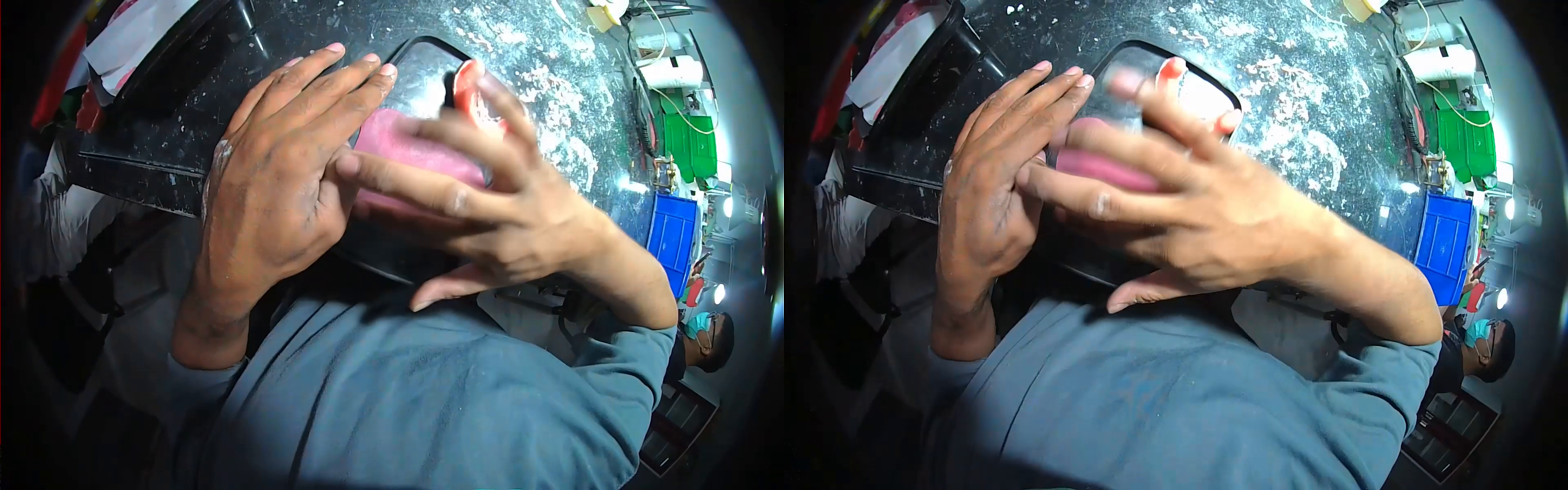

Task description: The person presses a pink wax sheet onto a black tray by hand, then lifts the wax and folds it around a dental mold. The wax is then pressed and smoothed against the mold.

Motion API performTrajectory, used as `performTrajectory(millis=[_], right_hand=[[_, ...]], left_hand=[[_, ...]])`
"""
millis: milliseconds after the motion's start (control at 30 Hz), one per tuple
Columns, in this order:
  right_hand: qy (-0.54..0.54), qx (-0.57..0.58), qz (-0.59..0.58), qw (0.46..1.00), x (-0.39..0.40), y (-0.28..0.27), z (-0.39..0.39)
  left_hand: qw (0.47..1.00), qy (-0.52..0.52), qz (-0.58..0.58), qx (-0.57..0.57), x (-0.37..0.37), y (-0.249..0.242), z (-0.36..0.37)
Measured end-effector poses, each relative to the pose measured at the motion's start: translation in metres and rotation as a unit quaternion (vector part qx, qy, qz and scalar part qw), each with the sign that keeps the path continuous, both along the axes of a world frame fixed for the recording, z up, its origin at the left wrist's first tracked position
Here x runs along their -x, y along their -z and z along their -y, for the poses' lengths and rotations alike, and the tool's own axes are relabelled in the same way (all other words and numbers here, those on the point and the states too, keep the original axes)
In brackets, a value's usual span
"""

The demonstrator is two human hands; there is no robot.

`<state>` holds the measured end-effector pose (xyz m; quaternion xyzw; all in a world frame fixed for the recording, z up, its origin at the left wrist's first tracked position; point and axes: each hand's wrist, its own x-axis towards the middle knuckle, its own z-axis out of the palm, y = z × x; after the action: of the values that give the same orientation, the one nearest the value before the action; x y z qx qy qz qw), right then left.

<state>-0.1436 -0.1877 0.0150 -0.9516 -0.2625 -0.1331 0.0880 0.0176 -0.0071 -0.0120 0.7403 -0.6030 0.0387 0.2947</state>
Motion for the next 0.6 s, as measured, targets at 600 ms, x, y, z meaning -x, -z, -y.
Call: performTrajectory(millis=[600], right_hand=[[0.105, 0.06, -0.036, 0.992, 0.007, -0.018, 0.014]], left_hand=[[1.0, 0.002, -0.014, 0.001, 0.004, -0.001, -0.001]])
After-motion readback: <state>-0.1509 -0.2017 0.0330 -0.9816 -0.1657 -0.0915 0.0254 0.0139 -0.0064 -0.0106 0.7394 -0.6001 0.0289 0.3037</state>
